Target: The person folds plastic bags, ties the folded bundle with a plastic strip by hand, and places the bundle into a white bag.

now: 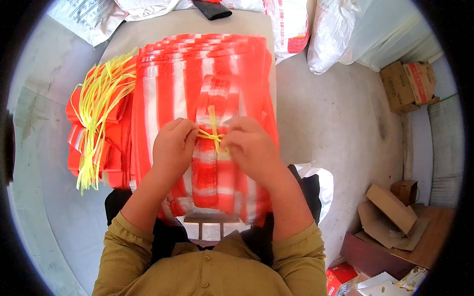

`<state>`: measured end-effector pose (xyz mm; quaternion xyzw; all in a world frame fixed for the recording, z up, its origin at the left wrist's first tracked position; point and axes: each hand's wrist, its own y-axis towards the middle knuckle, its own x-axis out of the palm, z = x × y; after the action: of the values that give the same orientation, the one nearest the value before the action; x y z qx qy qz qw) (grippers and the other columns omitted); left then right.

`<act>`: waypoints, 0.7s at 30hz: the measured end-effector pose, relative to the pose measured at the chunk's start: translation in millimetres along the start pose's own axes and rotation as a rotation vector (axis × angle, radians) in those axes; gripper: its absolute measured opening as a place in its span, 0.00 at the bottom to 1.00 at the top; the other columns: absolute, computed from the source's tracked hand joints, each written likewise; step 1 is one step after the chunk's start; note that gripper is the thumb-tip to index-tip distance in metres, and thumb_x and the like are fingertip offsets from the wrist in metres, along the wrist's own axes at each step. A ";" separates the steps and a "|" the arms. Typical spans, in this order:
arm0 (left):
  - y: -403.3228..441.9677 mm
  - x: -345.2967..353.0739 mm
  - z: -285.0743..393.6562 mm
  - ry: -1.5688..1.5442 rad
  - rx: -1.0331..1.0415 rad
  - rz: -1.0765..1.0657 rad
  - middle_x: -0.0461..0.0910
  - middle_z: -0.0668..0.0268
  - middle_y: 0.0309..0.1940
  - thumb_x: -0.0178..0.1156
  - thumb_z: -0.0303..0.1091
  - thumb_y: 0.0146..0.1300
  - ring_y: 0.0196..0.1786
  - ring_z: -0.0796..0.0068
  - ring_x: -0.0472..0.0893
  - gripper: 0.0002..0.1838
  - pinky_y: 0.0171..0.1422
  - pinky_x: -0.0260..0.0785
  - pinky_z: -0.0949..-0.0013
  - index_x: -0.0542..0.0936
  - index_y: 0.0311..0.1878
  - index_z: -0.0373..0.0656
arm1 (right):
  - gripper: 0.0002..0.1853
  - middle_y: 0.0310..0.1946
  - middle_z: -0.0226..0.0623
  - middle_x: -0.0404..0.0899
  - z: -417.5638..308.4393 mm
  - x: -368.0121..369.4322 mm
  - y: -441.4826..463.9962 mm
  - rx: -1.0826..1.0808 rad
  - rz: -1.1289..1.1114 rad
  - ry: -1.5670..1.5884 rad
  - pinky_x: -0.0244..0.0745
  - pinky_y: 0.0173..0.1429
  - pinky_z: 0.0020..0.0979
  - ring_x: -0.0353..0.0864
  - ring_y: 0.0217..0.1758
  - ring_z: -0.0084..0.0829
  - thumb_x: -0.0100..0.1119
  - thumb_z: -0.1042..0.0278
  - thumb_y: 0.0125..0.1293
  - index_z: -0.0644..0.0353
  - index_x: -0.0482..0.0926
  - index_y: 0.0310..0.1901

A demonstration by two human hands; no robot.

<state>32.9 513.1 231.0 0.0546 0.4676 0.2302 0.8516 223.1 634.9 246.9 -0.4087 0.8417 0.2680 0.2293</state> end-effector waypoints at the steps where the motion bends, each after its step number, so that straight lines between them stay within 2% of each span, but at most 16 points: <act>1: 0.2 -0.3 2.4 -0.031 -0.068 0.027 0.81 0.55 0.40 0.63 0.23 0.67 0.37 0.58 0.84 0.06 0.42 0.77 0.62 0.80 0.46 0.37 | 0.15 0.45 0.37 0.78 -10.1 -3.1 -2.4 0.125 0.020 0.044 0.77 0.53 0.35 0.80 0.48 0.35 0.62 0.82 0.66 0.58 0.82 0.53; 3: -0.8 -0.6 9.3 -0.090 -0.202 0.081 0.80 0.54 0.47 0.65 0.24 0.67 0.37 0.59 0.84 0.10 0.43 0.78 0.63 0.78 0.50 0.37 | 0.18 0.46 0.38 0.78 -13.5 -4.2 -4.1 0.294 0.054 0.061 0.78 0.54 0.35 0.81 0.48 0.36 0.61 0.79 0.69 0.58 0.78 0.59; 5: -5.9 -8.6 10.6 -0.179 -0.236 -0.011 0.77 0.54 0.49 0.66 0.28 0.67 0.40 0.56 0.83 0.14 0.45 0.77 0.59 0.77 0.53 0.39 | 0.22 0.47 0.39 0.79 -5.7 -2.2 -6.0 0.384 0.083 0.007 0.78 0.56 0.35 0.81 0.49 0.36 0.60 0.76 0.71 0.58 0.73 0.66; 6: -8.6 -11.4 10.7 -0.223 -0.252 -0.058 0.76 0.53 0.50 0.66 0.31 0.67 0.41 0.55 0.83 0.16 0.46 0.77 0.58 0.77 0.55 0.40 | 0.22 0.47 0.39 0.80 -7.6 -2.0 -5.1 0.408 0.028 -0.049 0.78 0.57 0.35 0.82 0.50 0.36 0.58 0.76 0.72 0.59 0.72 0.67; 8: -16.6 -12.9 10.3 -0.255 -0.230 -0.116 0.76 0.54 0.49 0.67 0.31 0.67 0.40 0.56 0.83 0.15 0.46 0.77 0.59 0.77 0.54 0.39 | 0.23 0.48 0.41 0.81 -16.2 -1.5 -2.5 0.458 -0.079 -0.166 0.79 0.59 0.35 0.83 0.52 0.35 0.56 0.74 0.75 0.59 0.70 0.70; 11: -24.1 -11.7 9.2 -0.364 -0.236 -0.147 0.76 0.56 0.49 0.67 0.31 0.68 0.42 0.61 0.82 0.15 0.46 0.77 0.61 0.77 0.54 0.39 | 0.26 0.56 0.42 0.80 -15.4 -0.3 -4.8 0.458 -0.070 -0.031 0.79 0.61 0.35 0.84 0.57 0.36 0.53 0.74 0.76 0.59 0.66 0.74; 14: -29.1 -5.9 0.8 -0.612 -0.323 -0.103 0.77 0.60 0.51 0.66 0.32 0.70 0.46 0.66 0.81 0.18 0.49 0.76 0.63 0.75 0.58 0.40 | 0.29 0.64 0.45 0.75 -14.9 0.5 -6.4 0.452 -0.014 0.441 0.79 0.61 0.36 0.84 0.59 0.37 0.51 0.75 0.76 0.58 0.61 0.76; 18: -25.8 -14.5 0.2 -1.011 -0.551 -0.105 0.76 0.66 0.56 0.63 0.36 0.75 0.54 0.70 0.80 0.21 0.56 0.75 0.64 0.71 0.65 0.43 | 0.29 0.66 0.44 0.72 -25.7 4.1 -5.8 0.302 0.088 0.930 0.79 0.64 0.36 0.83 0.59 0.35 0.48 0.79 0.75 0.58 0.60 0.76; 20: -28.1 -10.0 -6.6 -1.404 -0.662 -0.116 0.75 0.64 0.60 0.61 0.41 0.77 0.55 0.70 0.80 0.22 0.58 0.75 0.65 0.70 0.67 0.43 | 0.28 0.65 0.44 0.73 -28.0 4.3 -5.4 0.233 0.070 1.128 0.79 0.64 0.35 0.82 0.59 0.34 0.47 0.80 0.75 0.59 0.62 0.75; 21: -29.7 -7.8 -9.6 -1.601 -0.714 -0.122 0.74 0.62 0.62 0.60 0.43 0.78 0.55 0.70 0.81 0.23 0.60 0.75 0.65 0.69 0.68 0.43 | 0.27 0.65 0.43 0.74 -25.3 6.7 -6.4 0.304 0.163 1.086 0.79 0.66 0.35 0.81 0.60 0.33 0.47 0.80 0.75 0.60 0.63 0.74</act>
<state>31.6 482.1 222.5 -0.0951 -0.3679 0.2093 0.9010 220.3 611.6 260.2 -0.3840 0.8968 -0.0880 -0.2015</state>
